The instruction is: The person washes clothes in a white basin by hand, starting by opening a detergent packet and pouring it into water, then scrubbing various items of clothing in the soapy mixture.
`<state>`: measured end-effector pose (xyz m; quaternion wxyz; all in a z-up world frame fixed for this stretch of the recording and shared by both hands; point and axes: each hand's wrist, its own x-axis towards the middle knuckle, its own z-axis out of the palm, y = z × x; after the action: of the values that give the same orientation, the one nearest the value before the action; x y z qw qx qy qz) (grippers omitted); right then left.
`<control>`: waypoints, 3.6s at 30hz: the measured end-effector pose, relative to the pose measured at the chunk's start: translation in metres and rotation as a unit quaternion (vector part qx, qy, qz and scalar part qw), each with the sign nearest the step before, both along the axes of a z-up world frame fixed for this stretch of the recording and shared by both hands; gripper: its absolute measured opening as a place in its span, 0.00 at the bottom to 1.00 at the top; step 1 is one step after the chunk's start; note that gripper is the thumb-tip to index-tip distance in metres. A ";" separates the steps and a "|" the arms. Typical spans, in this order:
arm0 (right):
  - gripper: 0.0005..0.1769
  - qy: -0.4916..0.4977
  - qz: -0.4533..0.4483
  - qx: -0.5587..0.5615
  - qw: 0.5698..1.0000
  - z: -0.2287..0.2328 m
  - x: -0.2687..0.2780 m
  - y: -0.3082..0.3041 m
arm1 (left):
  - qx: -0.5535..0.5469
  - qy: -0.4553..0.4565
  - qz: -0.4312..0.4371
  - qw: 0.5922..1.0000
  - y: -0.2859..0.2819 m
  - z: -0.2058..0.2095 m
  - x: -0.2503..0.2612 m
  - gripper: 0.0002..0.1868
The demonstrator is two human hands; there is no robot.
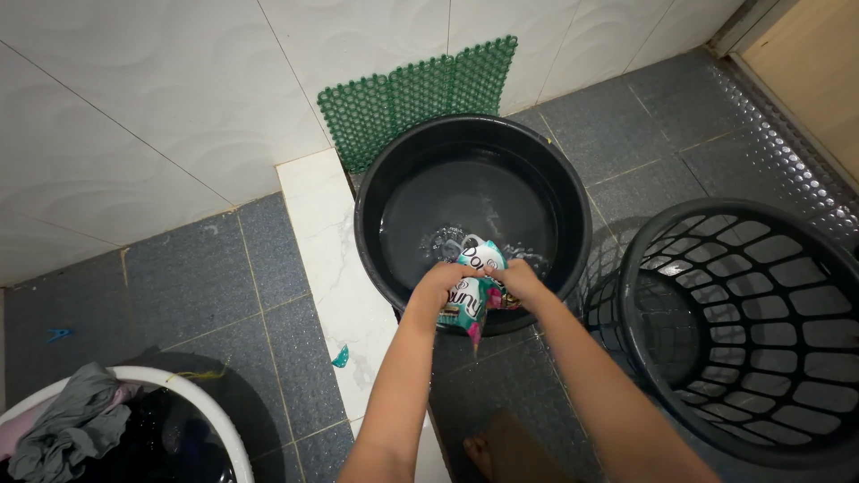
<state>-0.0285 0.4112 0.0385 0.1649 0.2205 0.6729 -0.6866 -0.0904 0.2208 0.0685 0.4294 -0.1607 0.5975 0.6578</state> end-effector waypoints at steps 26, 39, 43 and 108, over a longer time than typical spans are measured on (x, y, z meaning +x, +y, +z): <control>0.44 -0.045 -0.004 0.289 0.956 -0.068 0.015 -0.021 | -0.362 0.219 -0.136 0.896 0.014 0.022 0.036 0.30; 0.18 0.023 0.046 0.318 0.947 -0.001 0.029 -0.040 | -0.140 0.194 0.094 0.966 0.012 -0.076 0.073 0.17; 0.19 0.093 0.005 0.354 0.931 -0.001 0.029 -0.048 | -0.271 0.268 0.035 0.924 0.020 -0.052 0.079 0.27; 0.25 -0.099 -0.082 0.005 0.992 0.084 0.040 0.006 | -0.251 0.460 0.210 0.825 -0.021 0.123 0.045 0.20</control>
<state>0.0111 0.4171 0.1224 0.1725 0.3422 0.6368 -0.6690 -0.0450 0.1999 0.1918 -0.0990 -0.0634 0.8222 0.5569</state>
